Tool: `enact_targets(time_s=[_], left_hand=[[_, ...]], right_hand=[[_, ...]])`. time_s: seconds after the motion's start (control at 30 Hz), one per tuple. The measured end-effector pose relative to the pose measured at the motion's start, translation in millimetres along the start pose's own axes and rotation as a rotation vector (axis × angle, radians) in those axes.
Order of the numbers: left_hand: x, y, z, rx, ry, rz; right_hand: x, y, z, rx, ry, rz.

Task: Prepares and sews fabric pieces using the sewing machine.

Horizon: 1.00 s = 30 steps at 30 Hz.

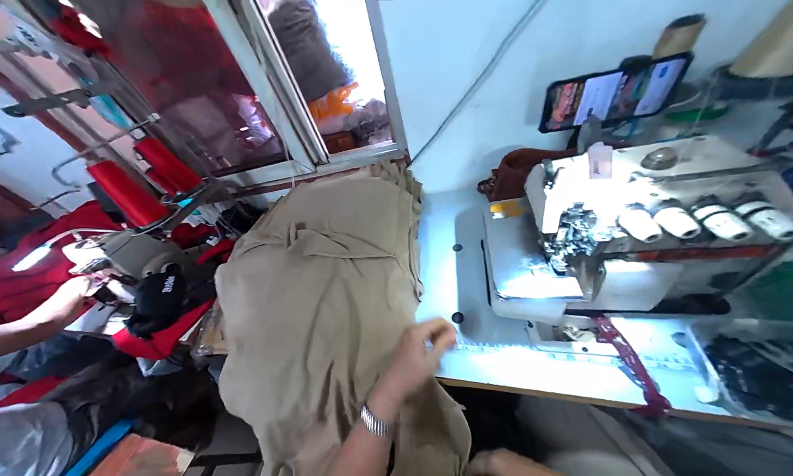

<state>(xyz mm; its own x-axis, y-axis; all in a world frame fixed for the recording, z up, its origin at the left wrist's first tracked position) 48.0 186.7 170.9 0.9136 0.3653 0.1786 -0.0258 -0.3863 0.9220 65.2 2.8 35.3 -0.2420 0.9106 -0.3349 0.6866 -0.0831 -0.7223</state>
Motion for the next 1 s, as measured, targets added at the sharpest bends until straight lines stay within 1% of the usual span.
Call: enact_targets(time_s=[0.07, 0.1, 0.13, 0.17, 0.2, 0.23, 0.27, 0.3, 0.4, 0.43, 0.47, 0.57, 0.67, 0.73, 0.83, 0.93, 1.0], left_hand=[[-38.1, -9.9, 63.8, -0.124, -0.443, -0.094], [-59.4, -25.6, 90.1, -0.133, -0.617, -0.163], [-80.9, -47.9, 110.1, -0.087, -0.747, -0.266], [-99.7, -71.7, 123.4, 0.02, -0.826, -0.374], [-112.9, -92.0, 131.4, 0.155, -0.857, -0.468], [-117.8, -102.5, 137.0, 0.249, -0.839, -0.522], [-114.5, -103.8, 142.3, 0.301, -0.793, -0.518], [-105.2, -96.3, 148.0, 0.312, -0.747, -0.474], [-75.7, -66.5, 167.8, 0.127, -0.572, -0.199], [-71.9, -60.1, 176.0, 0.057, -0.57, -0.115], [-71.3, -56.1, 184.6, 0.018, -0.602, -0.063], [-78.5, -51.8, 204.8, 0.068, -0.705, -0.076], [-78.7, -51.3, 210.2, 0.087, -0.759, -0.049], [-72.9, -49.4, 207.3, 0.059, -0.75, -0.021], [-63.9, -41.9, 202.8, 0.018, -0.699, 0.035], [-69.0, -32.3, 212.1, 0.105, -0.804, 0.054], [-75.0, -37.2, 218.5, 0.137, -0.822, 0.074]], right_hand=[[-27.8, 13.9, -27.4, 0.067, 0.172, 0.087], [-45.6, 23.0, -39.3, 0.082, 0.279, 0.146], [-65.3, 31.6, -48.8, 0.084, 0.364, 0.212], [-86.2, 40.4, -54.9, 0.075, 0.443, 0.278], [-107.5, 50.1, -57.2, 0.078, 0.535, 0.339], [-128.2, 61.5, -54.5, 0.087, 0.633, 0.395], [-147.5, 72.5, -47.6, 0.102, 0.716, 0.448], [-164.5, 81.6, -38.5, 0.117, 0.77, 0.499], [-196.9, 94.5, -10.7, 0.148, 0.835, 0.594], [-201.7, 94.9, -3.2, 0.145, 0.852, 0.609], [-204.1, 94.1, 3.0, 0.131, 0.873, 0.615], [-203.4, 86.6, 15.1, 0.112, 0.968, 0.581], [-199.9, 69.5, 16.2, 0.082, 1.039, 0.479], [-196.8, 62.0, 16.6, 0.063, 1.021, 0.392], [-192.2, 60.9, 18.9, 0.06, 0.965, 0.372], [-193.3, 64.2, 20.9, 0.065, 0.995, 0.399], [-194.1, 67.3, 23.5, 0.085, 1.019, 0.386]])
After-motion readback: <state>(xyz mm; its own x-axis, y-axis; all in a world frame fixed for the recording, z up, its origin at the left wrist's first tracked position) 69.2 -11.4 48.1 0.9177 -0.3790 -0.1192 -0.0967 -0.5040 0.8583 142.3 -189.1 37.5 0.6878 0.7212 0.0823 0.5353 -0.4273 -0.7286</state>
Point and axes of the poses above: each hand's wrist, its own x-axis towards the middle knuckle, its own z-axis out of the palm, y = z × x, the point moved 5 cm from there along x, towards the middle knuckle, and after that the axes turned 13 degrees about -x, right-handed, at the moved point
